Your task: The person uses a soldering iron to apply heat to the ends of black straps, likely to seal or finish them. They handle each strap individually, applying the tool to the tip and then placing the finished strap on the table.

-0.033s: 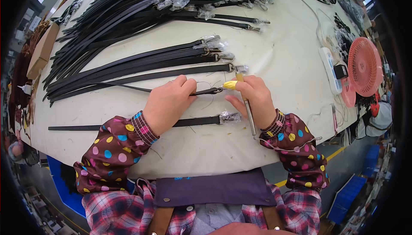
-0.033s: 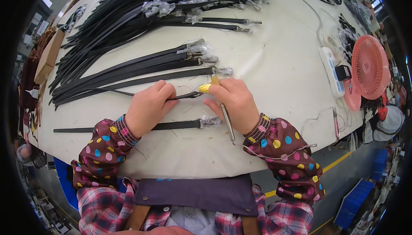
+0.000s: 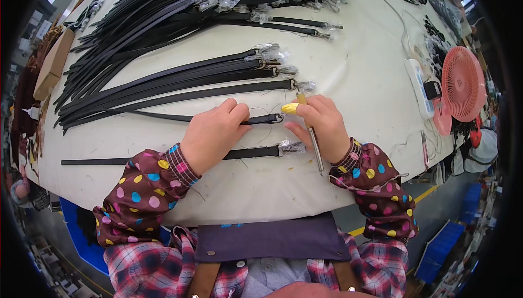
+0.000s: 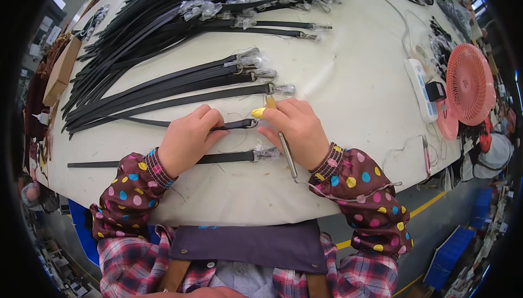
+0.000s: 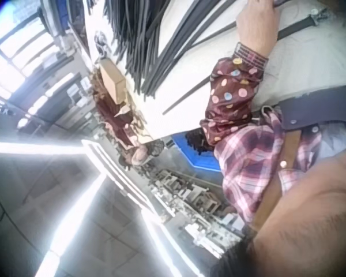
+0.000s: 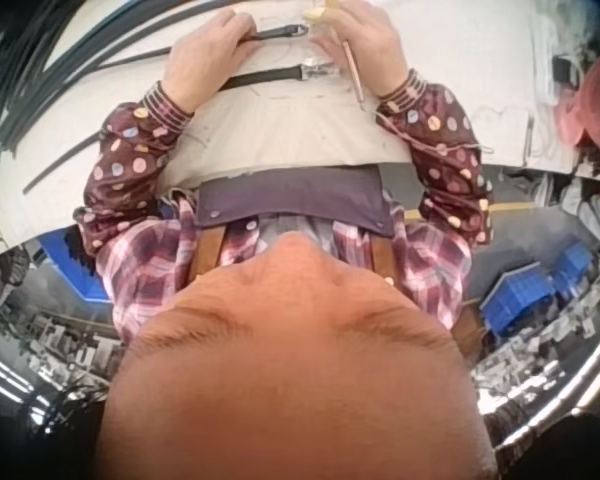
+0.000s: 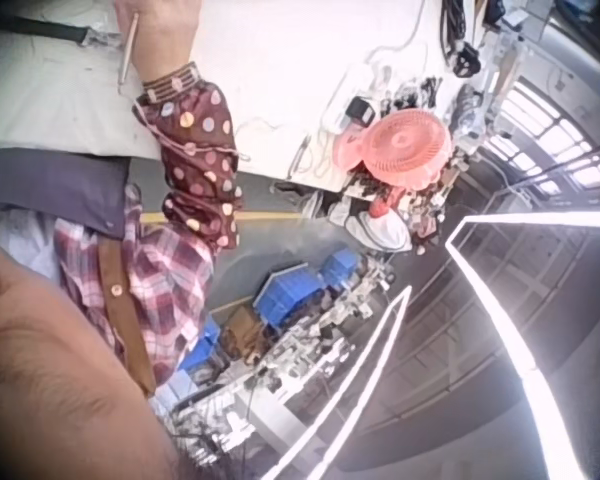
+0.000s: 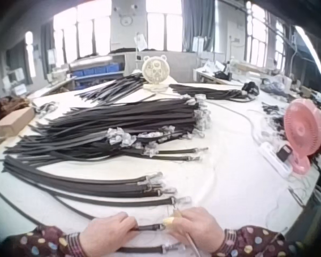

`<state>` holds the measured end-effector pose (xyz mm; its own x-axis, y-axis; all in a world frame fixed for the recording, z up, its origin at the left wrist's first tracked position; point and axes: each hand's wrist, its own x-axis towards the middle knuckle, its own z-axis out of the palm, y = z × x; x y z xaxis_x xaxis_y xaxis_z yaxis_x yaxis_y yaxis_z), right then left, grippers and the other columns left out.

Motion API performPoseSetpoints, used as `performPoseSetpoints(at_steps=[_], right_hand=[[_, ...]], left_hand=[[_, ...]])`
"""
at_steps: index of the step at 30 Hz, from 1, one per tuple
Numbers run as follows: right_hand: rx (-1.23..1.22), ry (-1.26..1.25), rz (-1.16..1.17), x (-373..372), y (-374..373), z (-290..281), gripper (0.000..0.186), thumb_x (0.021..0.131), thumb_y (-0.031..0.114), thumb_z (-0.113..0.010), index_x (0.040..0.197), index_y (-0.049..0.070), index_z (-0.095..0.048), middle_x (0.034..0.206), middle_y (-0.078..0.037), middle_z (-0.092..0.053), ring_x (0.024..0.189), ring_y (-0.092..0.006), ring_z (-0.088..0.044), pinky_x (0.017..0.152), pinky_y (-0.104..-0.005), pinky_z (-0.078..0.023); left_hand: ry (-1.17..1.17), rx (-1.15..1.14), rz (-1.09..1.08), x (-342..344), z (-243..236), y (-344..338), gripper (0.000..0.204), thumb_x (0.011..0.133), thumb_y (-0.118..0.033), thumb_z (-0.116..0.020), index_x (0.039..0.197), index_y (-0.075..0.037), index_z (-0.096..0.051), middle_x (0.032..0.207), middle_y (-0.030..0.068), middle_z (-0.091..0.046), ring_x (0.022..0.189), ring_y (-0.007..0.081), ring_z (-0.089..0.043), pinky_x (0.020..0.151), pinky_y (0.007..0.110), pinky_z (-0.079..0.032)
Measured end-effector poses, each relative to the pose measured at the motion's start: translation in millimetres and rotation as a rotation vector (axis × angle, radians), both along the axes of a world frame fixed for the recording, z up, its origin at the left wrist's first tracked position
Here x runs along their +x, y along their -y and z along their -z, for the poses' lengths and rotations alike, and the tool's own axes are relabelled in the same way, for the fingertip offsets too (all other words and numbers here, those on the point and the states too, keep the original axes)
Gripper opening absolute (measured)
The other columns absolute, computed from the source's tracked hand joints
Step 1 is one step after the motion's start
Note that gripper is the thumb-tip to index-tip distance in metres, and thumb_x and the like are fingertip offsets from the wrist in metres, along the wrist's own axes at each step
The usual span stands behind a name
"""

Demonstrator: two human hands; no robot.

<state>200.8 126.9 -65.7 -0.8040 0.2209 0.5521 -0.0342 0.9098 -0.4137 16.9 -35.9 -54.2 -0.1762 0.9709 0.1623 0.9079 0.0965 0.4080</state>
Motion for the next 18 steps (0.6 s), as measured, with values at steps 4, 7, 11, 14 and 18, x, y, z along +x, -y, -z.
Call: performPoseSetpoints(at_steps=[4,7,11,14,18], right_hand=[[0.067,0.075,-0.041,3.7,-6.1,0.1,0.028,0.074,0.0,-0.074,0.099,0.007,-0.063,0.088,-0.009,-0.062,0.082,-0.0282,-0.058,0.071,-0.0364,-0.049],[0.063,0.06,-0.048,4.3,-9.0,1.6,0.027,0.075,0.0,-0.073,0.099,0.007,-0.063,0.086,-0.009,-0.062,0.081,-0.0281,-0.059,0.07,-0.0358,-0.049],[0.004,0.079,-0.083,1.2,-11.0,2.2,0.026,0.076,-0.001,-0.072,0.1,0.006,-0.063,0.084,-0.008,-0.061,0.079,-0.0278,-0.059,0.068,-0.0343,-0.049],[-0.023,0.075,-0.13,-3.9,-22.7,6.2,0.026,0.077,-0.002,-0.07,0.1,0.006,-0.063,0.082,-0.008,-0.06,0.077,-0.0268,-0.058,0.067,-0.0334,-0.049],[-0.019,0.063,-0.193,-5.8,-24.1,1.3,0.025,0.077,-0.002,-0.066,0.101,0.006,-0.063,0.078,-0.006,-0.058,0.074,-0.0254,-0.057,0.066,-0.0323,-0.048]], left_hand=[[0.224,-0.116,0.035,-3.0,-0.4,2.7,0.022,0.082,-0.021,-0.072,0.091,-0.009,-0.056,0.076,0.0058,-0.06,0.066,0.0247,-0.06,0.059,0.036,-0.047],[0.156,-0.126,0.044,-3.0,-5.3,-6.5,0.023,0.081,-0.021,-0.073,0.091,-0.009,-0.056,0.073,0.0056,-0.06,0.065,0.0243,-0.06,0.059,0.035,-0.047],[0.19,-0.07,0.117,-5.4,-1.1,-21.8,0.024,0.08,-0.02,-0.075,0.093,-0.008,-0.058,0.07,0.0046,-0.06,0.064,0.0236,-0.059,0.058,0.034,-0.046],[0.279,-0.159,0.134,-4.5,-2.6,-31.5,0.025,0.079,-0.02,-0.075,0.094,-0.007,-0.06,0.069,0.0045,-0.06,0.063,0.0226,-0.059,0.058,0.034,-0.046],[0.336,-0.248,0.104,0.8,-5.9,-34.4,0.027,0.078,-0.017,-0.076,0.096,-0.006,-0.059,0.069,0.0047,-0.06,0.062,0.0221,-0.058,0.058,0.034,-0.046]])
